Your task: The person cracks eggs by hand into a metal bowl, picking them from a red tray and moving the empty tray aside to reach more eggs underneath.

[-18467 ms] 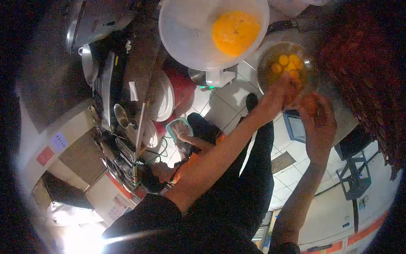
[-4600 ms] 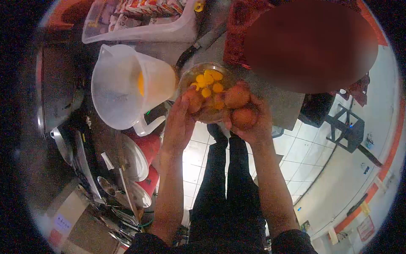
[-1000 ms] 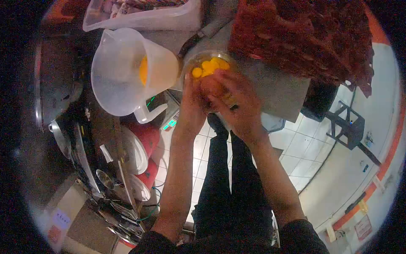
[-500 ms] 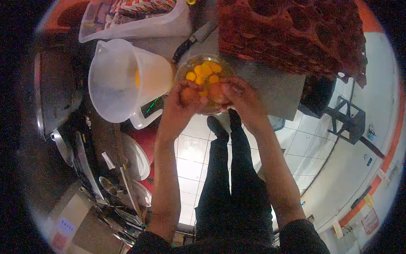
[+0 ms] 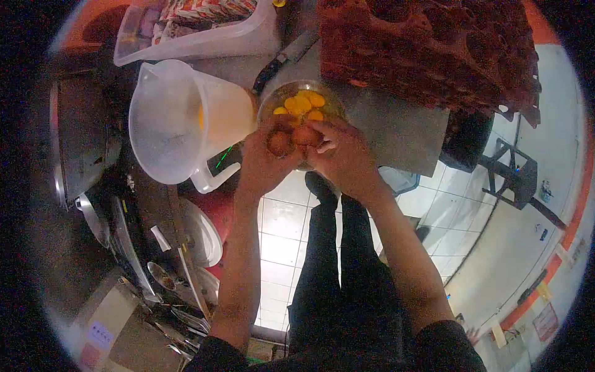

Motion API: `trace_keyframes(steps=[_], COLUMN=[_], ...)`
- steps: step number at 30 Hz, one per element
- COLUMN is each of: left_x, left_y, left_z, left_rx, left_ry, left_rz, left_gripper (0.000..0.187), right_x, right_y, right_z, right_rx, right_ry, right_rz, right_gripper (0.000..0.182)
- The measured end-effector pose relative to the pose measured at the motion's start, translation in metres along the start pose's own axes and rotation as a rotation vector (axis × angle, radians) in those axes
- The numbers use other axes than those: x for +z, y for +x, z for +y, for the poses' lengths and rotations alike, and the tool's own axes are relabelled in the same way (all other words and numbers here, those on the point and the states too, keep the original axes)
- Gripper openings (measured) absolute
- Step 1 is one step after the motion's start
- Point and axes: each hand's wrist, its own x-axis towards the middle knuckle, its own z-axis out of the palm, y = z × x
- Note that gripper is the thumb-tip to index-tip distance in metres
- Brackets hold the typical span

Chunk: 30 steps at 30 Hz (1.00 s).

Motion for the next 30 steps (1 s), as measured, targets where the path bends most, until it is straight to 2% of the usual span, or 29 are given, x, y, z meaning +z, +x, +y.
trace_keyframes(steps=[2,4,8,11,13,17,20,22,23,25,26,27,29,30], left_x=[0.002,0.004,0.007,-0.001,-0.005,-0.011,-0.008,0.004,0.013,0.033,0.044,0.046,0.044,0.045], left_y=[0.000,0.000,0.000,0.001,0.000,-0.004,-0.007,-0.008,-0.009,-0.011,-0.010,-0.012,-0.022,-0.023], left_z=[-0.006,-0.021,-0.027,-0.026,-0.022,-0.009,-0.004,0.003,0.005,-0.001,-0.023,-0.011,0.017,0.019], left_rx=[0.009,0.091,0.000,0.065,0.136,0.206,0.248,0.052,0.073,0.106,0.152,0.175,-0.214,-0.169], left_ry=[-0.044,0.084,-0.022,0.161,0.323,0.327,0.141,-0.094,-0.119,-0.201,-0.167,-0.179,-0.422,-0.433], left_rz=[0.032,0.046,0.084,0.078,0.161,0.171,0.179,0.169,0.143,0.100,0.032,0.023,-0.095,-0.095], left_gripper=[0.047,0.043,0.038,0.040,0.041,0.041,0.033,0.029,0.029,0.031,0.034,0.034,0.033,0.033], right_x=[0.005,0.013,0.023,0.023,0.021,0.008,0.006,-0.001,-0.006,-0.012,-0.019,-0.033,-0.064,-0.080], right_y=[0.002,0.003,0.006,0.010,0.016,0.016,0.012,0.005,-0.002,-0.018,-0.027,-0.039,-0.066,-0.083], right_z=[0.003,0.012,0.021,0.023,0.024,0.007,0.000,0.002,0.008,0.028,0.049,0.051,0.055,0.076], right_rx=[0.005,-0.097,-0.165,-0.239,-0.364,-0.341,-0.288,-0.255,-0.241,0.102,0.075,0.069,0.245,0.233], right_ry=[-0.091,-0.173,-0.155,-0.256,-0.366,-0.452,-0.393,-0.145,-0.173,0.306,0.281,0.265,0.647,0.645], right_rz=[-0.007,0.034,0.053,0.141,0.182,0.127,0.122,0.066,0.094,-0.036,0.008,0.029,0.138,0.225], right_gripper=[0.053,0.052,0.049,0.050,0.048,0.052,0.059,0.061,0.061,0.057,0.052,0.052,0.053,0.056])
